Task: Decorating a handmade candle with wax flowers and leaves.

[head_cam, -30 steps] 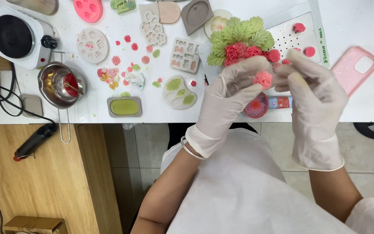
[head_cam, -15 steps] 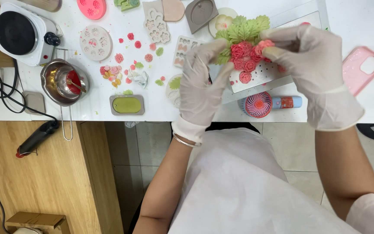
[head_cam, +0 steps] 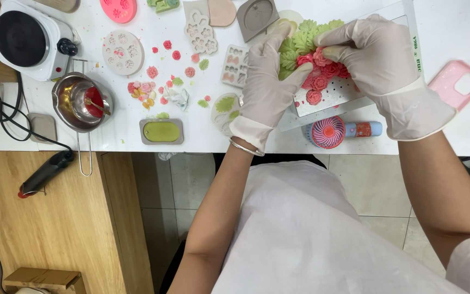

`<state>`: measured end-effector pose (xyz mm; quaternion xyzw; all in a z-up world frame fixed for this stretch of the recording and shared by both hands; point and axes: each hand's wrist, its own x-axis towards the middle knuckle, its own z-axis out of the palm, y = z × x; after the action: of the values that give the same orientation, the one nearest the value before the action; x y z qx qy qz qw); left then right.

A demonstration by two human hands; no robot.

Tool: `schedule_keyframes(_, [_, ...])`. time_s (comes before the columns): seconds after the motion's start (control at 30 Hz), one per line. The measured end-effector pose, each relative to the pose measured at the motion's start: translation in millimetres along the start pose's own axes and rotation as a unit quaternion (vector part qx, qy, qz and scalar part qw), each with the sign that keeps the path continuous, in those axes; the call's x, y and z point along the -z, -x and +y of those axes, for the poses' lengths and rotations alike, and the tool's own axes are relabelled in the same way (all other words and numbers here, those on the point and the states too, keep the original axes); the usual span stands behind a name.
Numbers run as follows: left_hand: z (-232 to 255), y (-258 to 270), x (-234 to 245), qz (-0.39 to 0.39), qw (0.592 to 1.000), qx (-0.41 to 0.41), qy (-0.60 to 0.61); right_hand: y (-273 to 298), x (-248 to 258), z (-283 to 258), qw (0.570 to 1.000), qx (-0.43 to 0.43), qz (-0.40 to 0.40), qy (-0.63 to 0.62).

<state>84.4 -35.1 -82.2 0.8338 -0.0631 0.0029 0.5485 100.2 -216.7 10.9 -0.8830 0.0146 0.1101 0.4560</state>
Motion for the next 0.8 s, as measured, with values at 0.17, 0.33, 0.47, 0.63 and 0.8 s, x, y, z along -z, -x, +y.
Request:
schedule_keyframes(0.17, [1.0,-1.1,0.3,-0.019,1.000,0.009,0.001,1.7,-8.5,31.4,0.983,0.170,0.043,0.059])
schedule_keyframes(0.33, [2.2,0.0,0.1,-0.016,1.000,0.014,-0.019,1.2,-11.3,24.9,0.957,0.227,0.103,0.146])
schedule_keyframes(0.47, [4.0,1.0,2.3,-0.020,0.999,0.008,-0.028,8.7,-4.7,20.3,0.977,0.179,0.114,0.022])
schedule_keyframes(0.63, [2.3,1.7,0.2,-0.013,1.000,-0.005,-0.007,16.5,-2.2,26.3,0.947,0.209,0.102,0.220])
schedule_keyframes(0.8, [2.2,0.6,-1.8,-0.014,1.000,0.007,-0.002,16.5,-5.8,35.2,0.941,0.235,0.108,0.219])
